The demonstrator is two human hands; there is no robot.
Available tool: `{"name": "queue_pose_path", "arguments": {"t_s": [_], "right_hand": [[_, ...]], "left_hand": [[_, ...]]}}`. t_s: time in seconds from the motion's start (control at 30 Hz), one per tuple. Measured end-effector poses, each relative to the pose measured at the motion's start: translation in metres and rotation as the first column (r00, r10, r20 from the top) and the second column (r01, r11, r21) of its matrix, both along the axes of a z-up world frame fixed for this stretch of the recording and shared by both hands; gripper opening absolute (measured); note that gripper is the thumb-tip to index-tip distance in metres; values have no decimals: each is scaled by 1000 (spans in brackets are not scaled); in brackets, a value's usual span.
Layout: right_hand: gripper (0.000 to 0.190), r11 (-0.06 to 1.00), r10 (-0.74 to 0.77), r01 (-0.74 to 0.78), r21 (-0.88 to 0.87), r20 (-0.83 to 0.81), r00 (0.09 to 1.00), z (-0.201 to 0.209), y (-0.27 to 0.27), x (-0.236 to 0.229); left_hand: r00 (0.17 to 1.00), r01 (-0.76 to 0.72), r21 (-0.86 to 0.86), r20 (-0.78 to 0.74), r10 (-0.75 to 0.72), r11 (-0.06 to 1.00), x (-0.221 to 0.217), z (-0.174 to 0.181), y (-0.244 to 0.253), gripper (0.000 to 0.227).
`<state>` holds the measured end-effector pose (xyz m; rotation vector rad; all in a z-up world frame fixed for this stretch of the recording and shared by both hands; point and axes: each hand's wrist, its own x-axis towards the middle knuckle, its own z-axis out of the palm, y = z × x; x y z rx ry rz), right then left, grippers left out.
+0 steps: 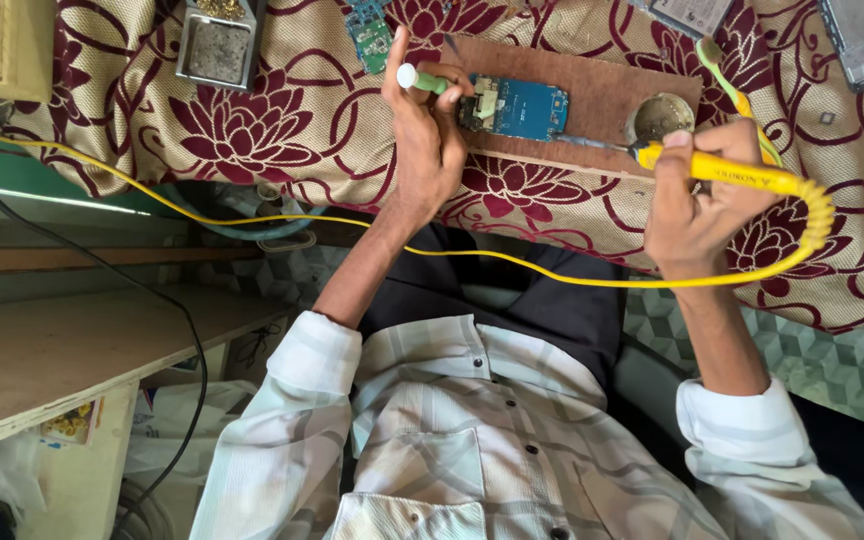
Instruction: The person solders components onto a blue circuit board using a soldering iron and solder wire. They repeatedly apply heat and solder to specific points on the board while holding it steady with a tool.
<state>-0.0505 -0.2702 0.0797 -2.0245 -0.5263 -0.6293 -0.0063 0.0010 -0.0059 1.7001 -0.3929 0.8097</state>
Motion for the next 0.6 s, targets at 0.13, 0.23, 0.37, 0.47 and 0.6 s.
{"name": "queue_pose_path", "arguments": {"t_s": [0.13,0.23,0.37,0.47,0.6], "right_hand": [[26,1000,16,-16,0,-107,994,18,11,6],[30,1000,11,-13,-8,-136,991,28,18,10],[33,997,-37,28,-69,-129,991,39,26,11],[35,987,-89,76,-139,-87,992,45,32,12],[34,986,-99,83,-142,-104,990,46,34,11]], "left_hand": [[1000,-23,24,-9,23,999,-2,3,1,78],[999,-38,43,-6,38,998,-1,4,3,77],[1000,-18,20,10,17,1000,-2,-2,1,68],[1000,-10,-29,27,11,1000,2,-9,1,60],[996,4,-203,86,13,979,11,-19,1,45]]}}
